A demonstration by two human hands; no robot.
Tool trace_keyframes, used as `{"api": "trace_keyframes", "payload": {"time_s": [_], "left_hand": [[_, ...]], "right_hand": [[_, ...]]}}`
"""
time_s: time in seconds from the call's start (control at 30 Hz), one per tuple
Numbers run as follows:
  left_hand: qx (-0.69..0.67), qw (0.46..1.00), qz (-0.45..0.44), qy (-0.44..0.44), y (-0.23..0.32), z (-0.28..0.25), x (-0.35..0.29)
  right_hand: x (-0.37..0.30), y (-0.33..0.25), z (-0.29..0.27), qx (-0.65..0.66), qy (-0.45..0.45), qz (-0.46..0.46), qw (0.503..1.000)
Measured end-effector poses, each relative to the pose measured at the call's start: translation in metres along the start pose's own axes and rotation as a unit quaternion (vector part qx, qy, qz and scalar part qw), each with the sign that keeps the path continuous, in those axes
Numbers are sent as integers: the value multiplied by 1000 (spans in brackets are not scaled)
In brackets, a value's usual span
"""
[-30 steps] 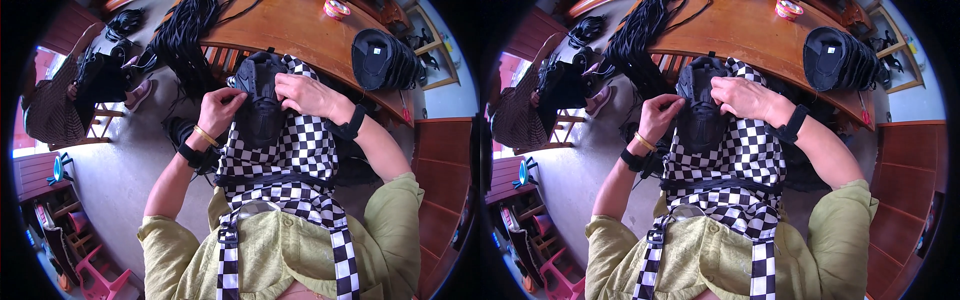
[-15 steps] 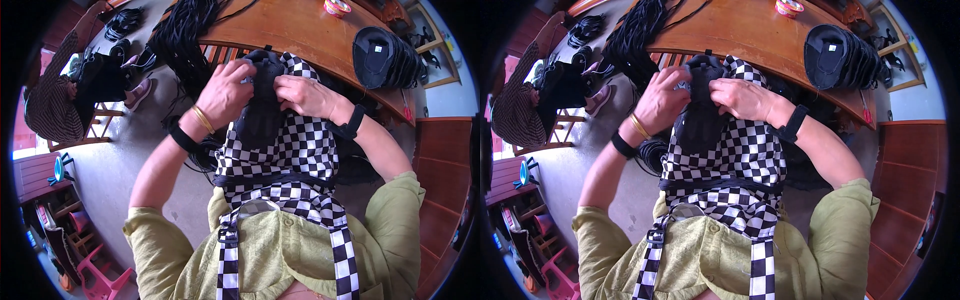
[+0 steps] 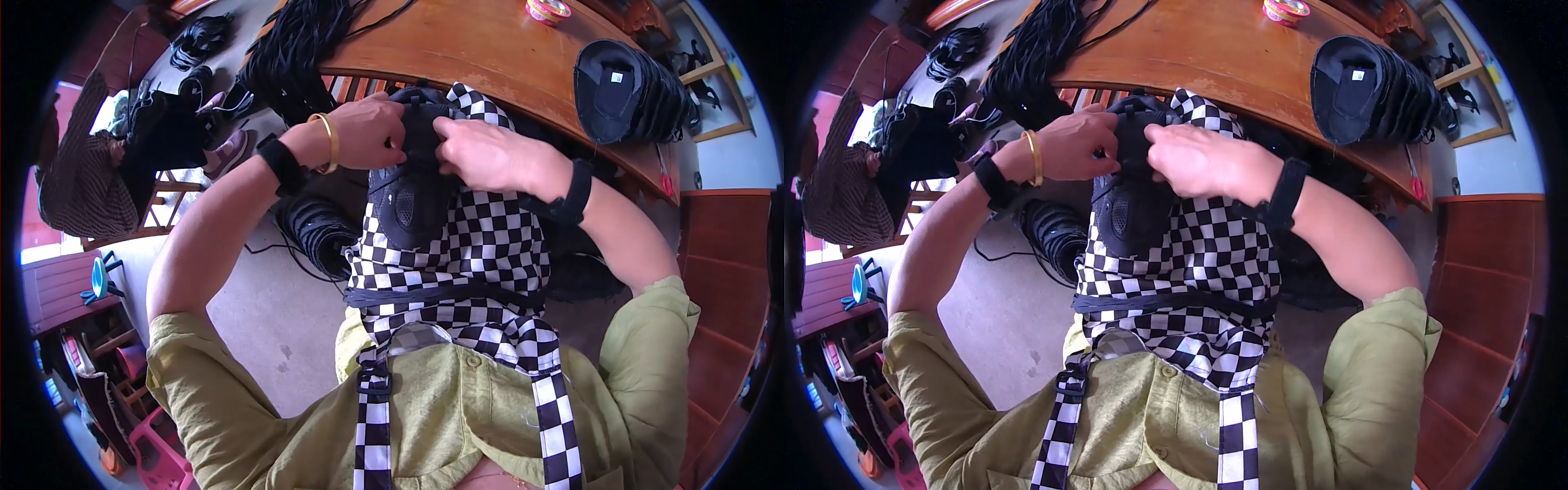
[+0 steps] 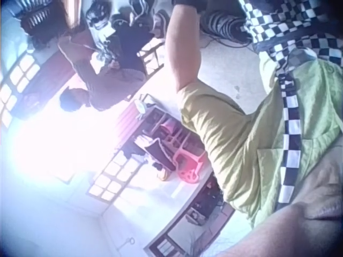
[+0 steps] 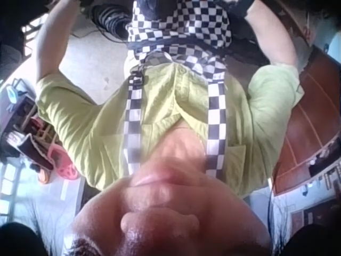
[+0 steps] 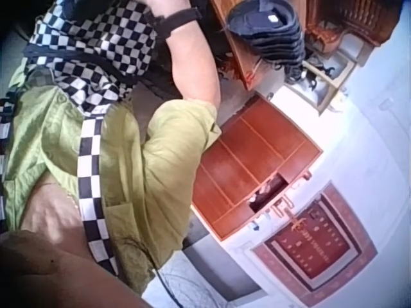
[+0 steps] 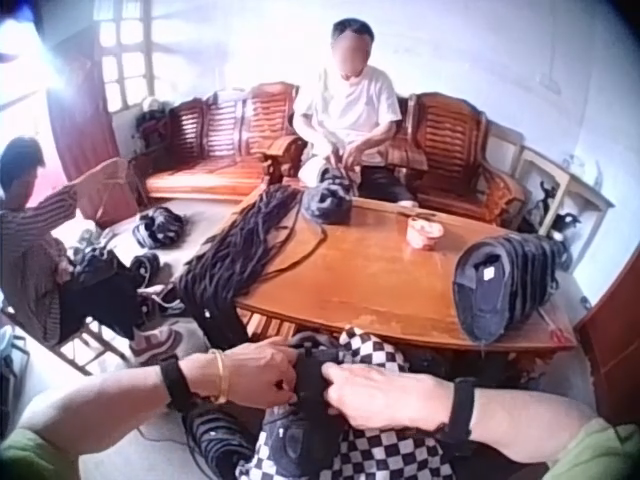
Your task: Lacing a pair of black sneakers while sitting at a table with other shoe components.
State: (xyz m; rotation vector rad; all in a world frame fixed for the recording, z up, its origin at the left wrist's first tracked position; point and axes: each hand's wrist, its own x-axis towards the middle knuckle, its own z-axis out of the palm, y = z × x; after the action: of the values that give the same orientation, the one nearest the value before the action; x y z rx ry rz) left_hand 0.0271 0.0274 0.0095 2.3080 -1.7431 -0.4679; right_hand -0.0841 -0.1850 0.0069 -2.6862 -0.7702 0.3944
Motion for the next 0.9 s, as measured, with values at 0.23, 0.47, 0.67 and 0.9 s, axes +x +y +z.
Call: {"api": "trace_keyframes", "payload": {"time_s": [0.23, 0.47, 0.67, 0.9], "left_hand": [[-310, 919, -100, 221, 5, 24, 11], [-493, 805, -107, 311, 16, 47, 10], [-348, 856, -63, 377, 26, 42, 5], [-223, 905, 54, 358, 37, 55, -15]], "right_hand": [[4, 0, -7, 22, -11, 82, 996], [8, 7, 7, 562, 208, 154, 785], [15, -4, 18, 554, 249, 139, 782], [14, -5, 21, 558, 270, 146, 771]]}}
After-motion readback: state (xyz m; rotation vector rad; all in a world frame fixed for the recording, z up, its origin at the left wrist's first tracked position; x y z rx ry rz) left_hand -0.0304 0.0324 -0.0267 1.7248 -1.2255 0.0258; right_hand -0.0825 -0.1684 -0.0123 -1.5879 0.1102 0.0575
